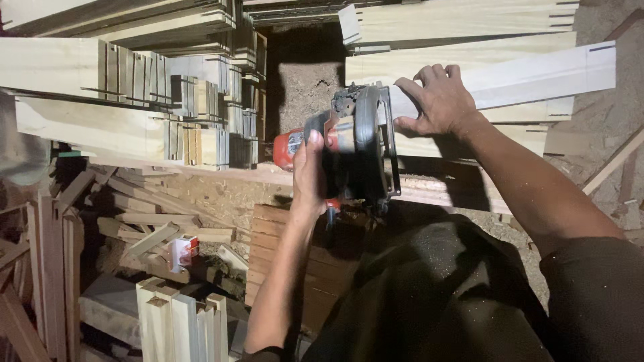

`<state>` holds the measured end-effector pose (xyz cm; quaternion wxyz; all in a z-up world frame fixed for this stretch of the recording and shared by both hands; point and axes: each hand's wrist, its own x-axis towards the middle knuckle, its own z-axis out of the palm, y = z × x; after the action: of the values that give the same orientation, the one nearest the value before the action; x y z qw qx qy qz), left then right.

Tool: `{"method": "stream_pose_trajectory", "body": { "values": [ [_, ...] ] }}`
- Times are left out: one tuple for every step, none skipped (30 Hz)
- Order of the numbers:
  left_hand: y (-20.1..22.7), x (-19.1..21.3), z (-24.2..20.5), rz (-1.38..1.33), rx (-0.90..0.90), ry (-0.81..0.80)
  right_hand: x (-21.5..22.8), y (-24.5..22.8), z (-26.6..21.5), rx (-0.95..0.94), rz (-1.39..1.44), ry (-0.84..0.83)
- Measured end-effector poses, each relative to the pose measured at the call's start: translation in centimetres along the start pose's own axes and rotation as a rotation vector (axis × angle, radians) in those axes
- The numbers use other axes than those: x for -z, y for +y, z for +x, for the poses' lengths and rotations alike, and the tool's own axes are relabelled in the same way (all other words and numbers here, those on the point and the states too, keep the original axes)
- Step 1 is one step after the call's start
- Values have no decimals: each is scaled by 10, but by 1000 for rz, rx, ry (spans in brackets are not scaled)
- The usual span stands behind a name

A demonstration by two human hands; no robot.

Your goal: The person uses a circular saw to cut multiple wooden planks in a workshop. They position each plank, cut it, and then move the cut piece aside to continue with the next one.

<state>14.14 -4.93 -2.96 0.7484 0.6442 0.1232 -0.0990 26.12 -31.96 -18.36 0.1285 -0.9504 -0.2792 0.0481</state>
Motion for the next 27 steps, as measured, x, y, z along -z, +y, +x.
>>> {"method": "stream_pose_trajectory", "body": {
  "values": [
    [-1,0,1,25,-13,19,0,0,0,-4,-2,-16],
    [-2,0,2,51,-25,39,0,0,0,-6,-2,-26],
    [-3,0,2,76,-38,58,1,1,1,-9,-4,-35],
    [-3,0,3,64,-29,54,1,1,2,-11,-5,-44],
    [-2,0,2,52,-20,51,1,0,2,-12,-16,-45],
    [-1,0,1,40,-11,48,1,-1,3,-12,-26,-46],
    [0,-1,1,49,-8,45,1,0,2,-17,-38,-46],
    [2,-2,1,57,-5,41,1,0,3,-20,-29,-48],
    [4,-2,0,65,-2,41,1,0,2,-21,-20,-50],
    [5,-4,0,67,-20,33,0,0,3,-21,-11,-52],
    [7,-5,0,70,-37,26,0,0,3,-22,-24,-54],
    [8,-5,1,73,-55,19,0,0,3,-23,-36,-56],
    [8,-6,2,76,-73,11,0,0,3,-24,-49,-58],
    [9,-7,3,78,-91,4,0,0,3,-22,-40,-52],
    [10,-7,4,81,-109,-5,0,0,3,-21,-31,-47],
    [10,-7,5,96,-111,-16,1,0,4,-20,-22,-41],
    [10,-6,5,110,-112,-28,1,0,3,-25,-17,-55],
    [10,-6,5,124,-113,-41,2,0,3,-30,-10,-68],
    [10,-5,4,126,-103,-32,2,-1,3,-34,-3,-82],
    [10,-4,4,129,-94,-24,3,-1,3,-29,-10,-82],
    [11,-4,5,131,-85,-19,3,-1,4,-26,-17,-80],
    [11,-5,5,128,-82,-8,4,-1,4,-24,-25,-79],
    [11,-5,5,126,-77,5,4,-1,4,-25,-38,-69],
    [12,-5,5,124,-73,18,4,-2,3,-27,-51,-59],
    [12,-6,6,102,-66,19,4,-2,3,-28,-65,-48],
    [12,-6,7,80,-58,20,5,-2,2,-26,-62,-52],
    [13,-6,8,58,-52,22,6,-3,3,-23,-58,-55]
  ]
}}
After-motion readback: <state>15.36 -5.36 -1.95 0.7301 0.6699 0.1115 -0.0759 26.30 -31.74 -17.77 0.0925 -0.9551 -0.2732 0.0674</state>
